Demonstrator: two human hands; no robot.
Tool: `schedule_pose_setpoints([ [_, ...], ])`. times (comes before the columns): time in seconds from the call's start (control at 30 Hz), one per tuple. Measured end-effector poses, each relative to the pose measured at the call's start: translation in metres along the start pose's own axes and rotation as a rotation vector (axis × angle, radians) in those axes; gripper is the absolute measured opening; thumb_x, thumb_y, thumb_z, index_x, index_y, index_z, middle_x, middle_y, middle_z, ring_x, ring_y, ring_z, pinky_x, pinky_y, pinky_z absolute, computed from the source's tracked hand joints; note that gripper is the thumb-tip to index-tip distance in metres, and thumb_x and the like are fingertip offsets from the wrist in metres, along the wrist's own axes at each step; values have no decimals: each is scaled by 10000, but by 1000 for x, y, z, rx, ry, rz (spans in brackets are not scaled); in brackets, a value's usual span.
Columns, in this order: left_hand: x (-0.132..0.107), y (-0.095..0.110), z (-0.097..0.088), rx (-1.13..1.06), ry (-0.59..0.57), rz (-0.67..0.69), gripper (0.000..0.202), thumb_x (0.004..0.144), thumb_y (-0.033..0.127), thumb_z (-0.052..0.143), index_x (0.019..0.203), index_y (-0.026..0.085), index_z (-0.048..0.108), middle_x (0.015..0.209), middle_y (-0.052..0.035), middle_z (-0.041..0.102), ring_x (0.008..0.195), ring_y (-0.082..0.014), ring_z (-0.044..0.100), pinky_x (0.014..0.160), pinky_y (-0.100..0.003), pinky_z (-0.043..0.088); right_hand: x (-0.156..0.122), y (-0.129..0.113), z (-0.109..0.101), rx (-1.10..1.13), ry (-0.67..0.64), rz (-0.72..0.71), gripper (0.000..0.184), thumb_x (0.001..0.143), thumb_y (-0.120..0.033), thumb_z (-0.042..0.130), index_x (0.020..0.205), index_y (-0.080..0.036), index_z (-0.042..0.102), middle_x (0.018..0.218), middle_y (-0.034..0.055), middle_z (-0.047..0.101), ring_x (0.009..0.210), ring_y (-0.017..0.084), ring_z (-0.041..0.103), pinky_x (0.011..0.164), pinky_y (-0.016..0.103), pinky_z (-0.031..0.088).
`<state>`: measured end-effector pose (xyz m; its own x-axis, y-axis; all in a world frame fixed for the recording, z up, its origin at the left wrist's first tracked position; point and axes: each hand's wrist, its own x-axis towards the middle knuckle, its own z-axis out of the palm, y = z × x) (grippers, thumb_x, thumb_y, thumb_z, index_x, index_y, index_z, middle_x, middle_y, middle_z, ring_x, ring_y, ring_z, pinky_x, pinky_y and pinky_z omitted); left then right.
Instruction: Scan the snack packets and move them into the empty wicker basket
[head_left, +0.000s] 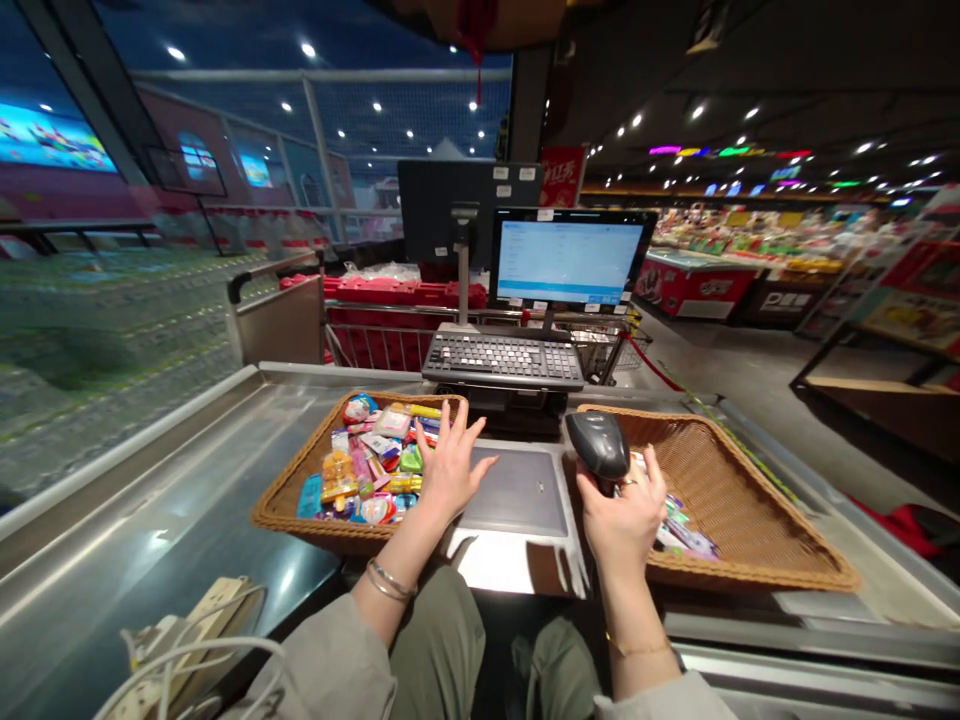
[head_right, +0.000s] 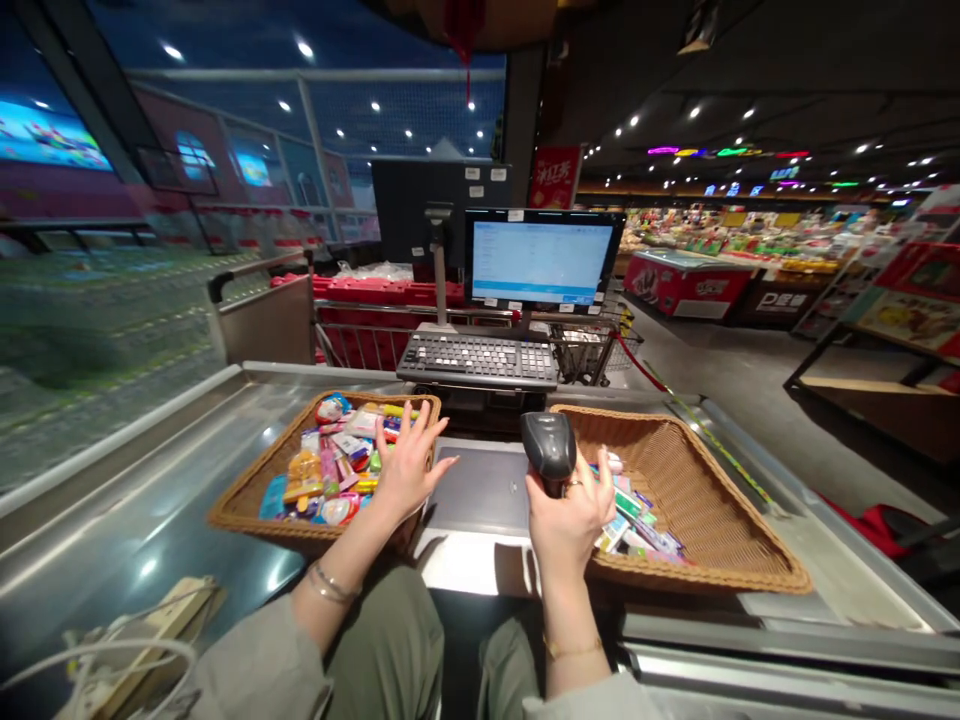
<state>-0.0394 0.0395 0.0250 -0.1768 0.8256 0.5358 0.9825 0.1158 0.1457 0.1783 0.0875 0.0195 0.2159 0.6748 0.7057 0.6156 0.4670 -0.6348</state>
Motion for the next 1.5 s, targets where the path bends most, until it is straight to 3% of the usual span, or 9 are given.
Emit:
schedule_pose_setpoints([
  [0.2,-8,-39,-4,48,-22,-56,530,890,422,599,1383,240,535,1579,-145,335,1489,-362,224,1144,-721,92,-3,-17,20,6,-74,-87,261,796,-380,644,922,-159,701,1130,148,693,1347,366,424,1086,595,275],
  [0.43,-16,-78,-16,100,-56,-100,495,919,406,549,1387,248,528,1593,-129,310,1491,-361,216,1137,-734,76,-8,-39,47,11,-151,-152,275,787,-395,645,948,-184,716,1179,142,681,1352,349,426,1084,580,299],
  [0.63,-21,-126,-24,180,-106,-139,533,878,396,611,1390,276,525,1609,-116,275,1496,-379,190,1134,-745,21,-8,-60,66,43,-184,-205,232,799,-392,634,909,-202,709,1197,114,686,1352,340,429,1088,575,284],
  [0.87,-26,-172,-34,249,-197,-140,526,881,372,605,1392,278,526,1608,-115,286,1502,-382,164,1113,-763,-43,-15,-65,86,71,-224,-232,212,781,-387,651,882,-209,707,1200,94,692,1354,326,428,1084,556,285],
  [1.23,-23,-221,-37,268,-379,-79,476,872,353,626,1346,347,576,1600,-84,317,1496,-386,183,1092,-769,-62,-27,-67,98,81,-319,-154,256,787,-418,603,891,-209,710,1221,107,681,1359,345,406,1070,576,258],
  [1.5,7,-231,-43,193,-600,15,348,773,235,723,1089,381,724,1553,-40,415,1489,-389,202,1041,-803,-71,-31,-67,103,86,-333,-153,247,777,-407,609,881,-205,707,1217,107,679,1348,350,408,1071,571,252],
])
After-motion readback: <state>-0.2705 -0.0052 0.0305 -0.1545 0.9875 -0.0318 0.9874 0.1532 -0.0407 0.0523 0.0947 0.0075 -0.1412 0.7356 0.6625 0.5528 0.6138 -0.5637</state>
